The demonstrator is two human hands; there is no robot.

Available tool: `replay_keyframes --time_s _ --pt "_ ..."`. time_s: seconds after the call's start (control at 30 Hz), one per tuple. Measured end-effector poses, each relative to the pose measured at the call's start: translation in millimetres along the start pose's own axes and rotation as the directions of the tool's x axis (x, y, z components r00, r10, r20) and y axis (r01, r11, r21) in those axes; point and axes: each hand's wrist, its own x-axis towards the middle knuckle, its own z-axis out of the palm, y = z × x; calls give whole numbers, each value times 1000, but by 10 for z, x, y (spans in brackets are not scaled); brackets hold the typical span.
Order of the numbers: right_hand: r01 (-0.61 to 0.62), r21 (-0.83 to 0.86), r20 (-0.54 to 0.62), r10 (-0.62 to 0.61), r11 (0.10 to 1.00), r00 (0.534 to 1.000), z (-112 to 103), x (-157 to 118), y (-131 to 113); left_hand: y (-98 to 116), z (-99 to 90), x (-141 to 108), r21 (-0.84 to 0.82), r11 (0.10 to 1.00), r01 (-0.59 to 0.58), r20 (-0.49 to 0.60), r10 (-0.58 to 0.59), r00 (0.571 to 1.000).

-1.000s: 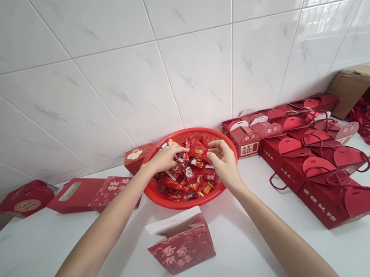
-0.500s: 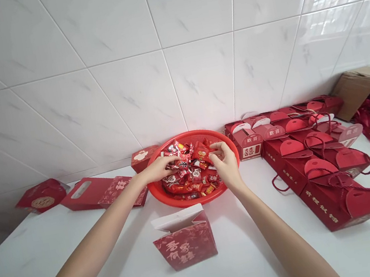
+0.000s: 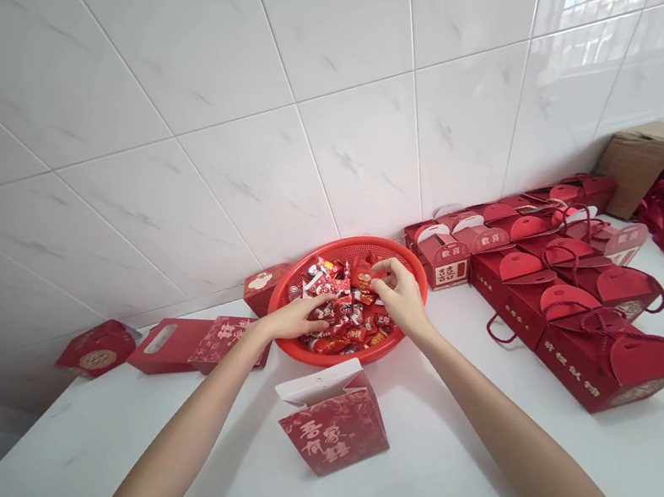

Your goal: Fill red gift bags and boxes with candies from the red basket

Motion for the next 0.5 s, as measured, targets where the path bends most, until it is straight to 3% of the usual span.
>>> replay_keyframes --time_s 0.3,0.5 --pt "4 -35 28 -3 999 1000 -9 -14 3 68 18 -30 -46 998 -46 -113 41 993" --pt "10 -63 74 -6 998 997 -3 8 30 114 8 -78 -364 914 -181 -288 74 955"
